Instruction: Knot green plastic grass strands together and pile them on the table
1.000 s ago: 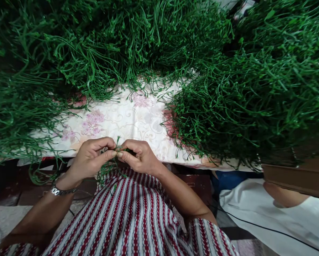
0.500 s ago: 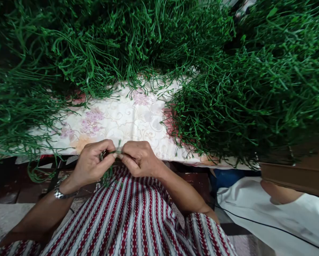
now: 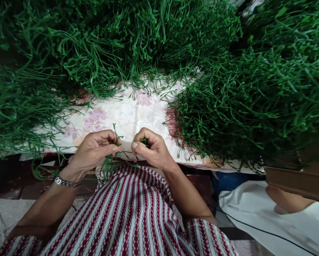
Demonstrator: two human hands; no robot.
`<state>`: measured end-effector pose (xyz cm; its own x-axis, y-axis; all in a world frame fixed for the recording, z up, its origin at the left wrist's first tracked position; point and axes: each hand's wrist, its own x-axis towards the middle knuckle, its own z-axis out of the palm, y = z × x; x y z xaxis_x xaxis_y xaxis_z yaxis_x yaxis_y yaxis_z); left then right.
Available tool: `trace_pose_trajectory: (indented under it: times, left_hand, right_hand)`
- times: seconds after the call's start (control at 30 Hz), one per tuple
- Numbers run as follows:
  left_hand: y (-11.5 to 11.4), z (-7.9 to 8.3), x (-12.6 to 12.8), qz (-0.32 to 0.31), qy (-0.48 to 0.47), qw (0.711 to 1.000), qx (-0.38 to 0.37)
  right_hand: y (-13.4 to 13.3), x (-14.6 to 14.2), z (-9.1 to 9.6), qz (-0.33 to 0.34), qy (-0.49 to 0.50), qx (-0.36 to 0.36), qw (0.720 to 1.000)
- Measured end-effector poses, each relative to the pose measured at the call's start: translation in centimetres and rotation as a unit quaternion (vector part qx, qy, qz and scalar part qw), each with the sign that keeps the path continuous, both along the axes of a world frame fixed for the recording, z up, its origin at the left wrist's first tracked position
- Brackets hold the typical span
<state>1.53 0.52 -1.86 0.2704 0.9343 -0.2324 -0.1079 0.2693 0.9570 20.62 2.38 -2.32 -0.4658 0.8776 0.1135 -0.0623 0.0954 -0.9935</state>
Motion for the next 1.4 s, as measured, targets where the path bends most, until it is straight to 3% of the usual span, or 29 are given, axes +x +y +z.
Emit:
trace_pose_trajectory:
  times: [0.13, 0.3, 0.53, 0.67, 0.8, 0.93, 1.13, 1.33, 1.4]
  left_hand:
    - [0.1, -0.2, 0.0, 0.039, -0.081, 0.996, -0.018]
    - [0.1, -0.2, 0.5, 0.109, -0.126, 0.986, -0.016]
    - [0.2, -0.3, 0.6, 0.129, -0.168, 0.975, -0.070]
    - [0.3, -0.2, 0.5, 0.139, -0.162, 0.973, -0.085]
    - [0.2, -0.1, 0.9, 0.164, -0.149, 0.973, -0.060]
    - [-0.2, -0.2, 1.5, 0.210, -0.118, 0.970, 0.015]
    - [-0.8, -0.4, 1.0, 0.121, -0.064, 0.990, 0.037]
    - [-0.3, 0.2, 0.0, 0.013, -0.082, 0.997, -0.003]
    - [-0.1, 0.3, 0.0, -0.004, -0.111, 0.994, -0.023]
  right_hand:
    - [0.0, -1.0, 0.0, 0.000, -0.081, -0.002, 0.997]
    - [0.0, -1.6, -0.4, 0.044, -0.087, 0.012, 0.995]
    - [-0.5, -1.6, -1.2, -0.028, -0.166, 0.094, 0.981]
    - [-0.8, -1.7, -1.2, -0.035, -0.177, 0.126, 0.976]
    - [-0.7, -1.9, -0.8, -0.025, -0.153, 0.126, 0.980]
    - [-0.5, -2.4, -0.7, -0.007, -0.111, 0.071, 0.991]
    - [0.2, -1.8, -0.4, 0.011, -0.100, 0.014, 0.995]
    - [1.9, -0.6, 1.0, 0.154, -0.121, 0.042, 0.980]
    - [2.4, -0.6, 1.2, 0.173, -0.109, 0.064, 0.977]
